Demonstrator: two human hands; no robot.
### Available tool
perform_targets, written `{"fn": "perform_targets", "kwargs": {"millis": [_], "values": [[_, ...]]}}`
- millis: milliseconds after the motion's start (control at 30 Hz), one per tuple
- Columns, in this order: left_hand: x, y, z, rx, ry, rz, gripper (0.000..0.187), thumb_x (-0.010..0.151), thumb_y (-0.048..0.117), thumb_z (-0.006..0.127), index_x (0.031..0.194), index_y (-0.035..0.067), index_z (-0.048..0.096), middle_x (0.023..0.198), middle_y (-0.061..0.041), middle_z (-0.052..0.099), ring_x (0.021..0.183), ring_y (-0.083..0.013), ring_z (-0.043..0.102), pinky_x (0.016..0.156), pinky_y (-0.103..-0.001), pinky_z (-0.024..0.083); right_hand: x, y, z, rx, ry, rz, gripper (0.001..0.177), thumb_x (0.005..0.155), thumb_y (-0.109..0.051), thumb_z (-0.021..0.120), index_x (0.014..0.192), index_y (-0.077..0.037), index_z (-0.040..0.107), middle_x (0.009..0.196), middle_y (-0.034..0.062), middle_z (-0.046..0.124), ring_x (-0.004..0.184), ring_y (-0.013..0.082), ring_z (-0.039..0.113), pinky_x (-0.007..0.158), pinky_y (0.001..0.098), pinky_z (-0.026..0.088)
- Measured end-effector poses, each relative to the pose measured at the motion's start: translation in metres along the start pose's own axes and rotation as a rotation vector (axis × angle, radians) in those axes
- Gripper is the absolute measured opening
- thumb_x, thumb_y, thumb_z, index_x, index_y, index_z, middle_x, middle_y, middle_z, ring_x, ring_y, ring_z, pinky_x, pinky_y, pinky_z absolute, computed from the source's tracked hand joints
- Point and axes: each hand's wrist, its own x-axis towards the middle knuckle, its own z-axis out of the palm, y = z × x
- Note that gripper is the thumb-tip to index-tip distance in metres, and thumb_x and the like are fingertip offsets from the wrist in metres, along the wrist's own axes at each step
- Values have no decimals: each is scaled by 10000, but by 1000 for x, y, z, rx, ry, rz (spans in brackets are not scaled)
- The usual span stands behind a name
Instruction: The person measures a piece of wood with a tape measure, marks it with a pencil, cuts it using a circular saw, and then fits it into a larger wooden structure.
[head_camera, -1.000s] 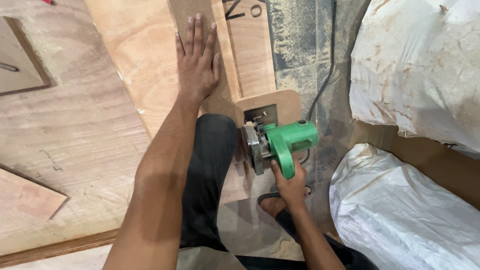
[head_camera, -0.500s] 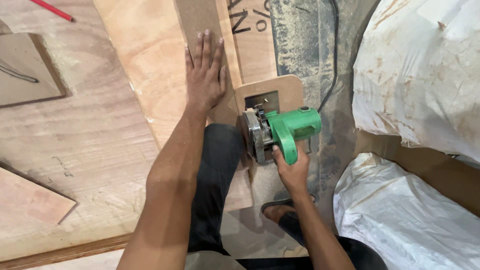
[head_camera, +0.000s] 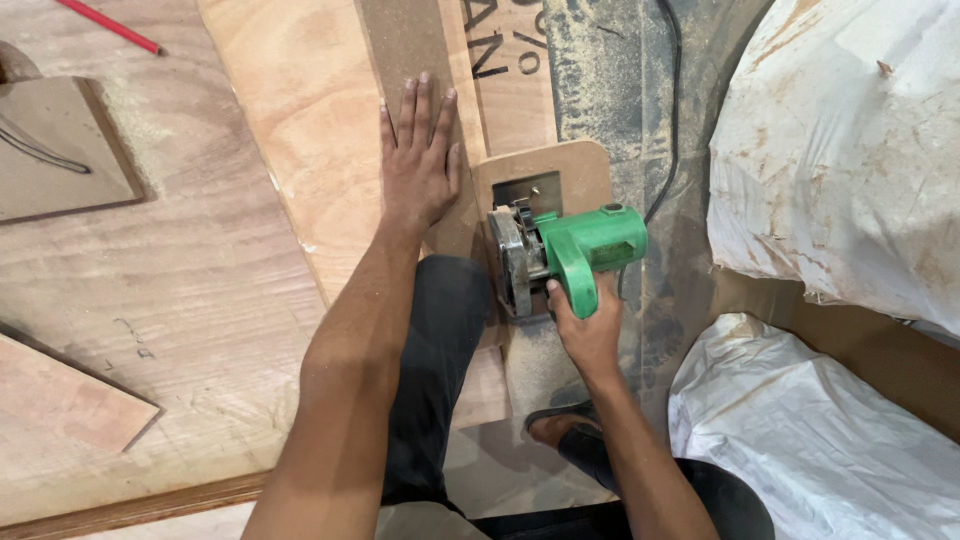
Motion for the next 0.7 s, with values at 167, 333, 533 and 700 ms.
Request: {"fn": "perform_targets", "kwargs": {"millis": [167,333,533,700], "values": [[1,-1,1,-4,8,2,644,1086,341,412,1682,189,220,1744,-92,103,1613,-263,72,1311,-550,30,2,-3,1,44,-6,80,164,922,-125,756,949,22,688,685,52,683,589,109,621,539,292,492],[0,0,1,-17,69,33,668,1066,320,467,1677,162,248,1739,-114,131,1613,-284,98,1307,-567,49,5,-6,0,5,25,-90,199,930,-131,768,982,36,673,770,59,692,665,108,666,606,282,530],[-1,2,-4,-63,108,44,669,1037,291,503,1656,129,307,1726,-149,184,1607,-314,139,1298,-582,76,8,-3,6,46,40,-85,193,940,-133,769,977,33,679,776,55,682,677,114,646,618,275,522],[-2,2,-6,-60,136,58,646,1058,293,502,1652,114,322,1726,-161,204,1613,-317,157,1301,-587,85,19,-10,10,72,25,11,184,924,-137,760,967,25,685,725,43,697,642,106,648,590,275,515]]}}
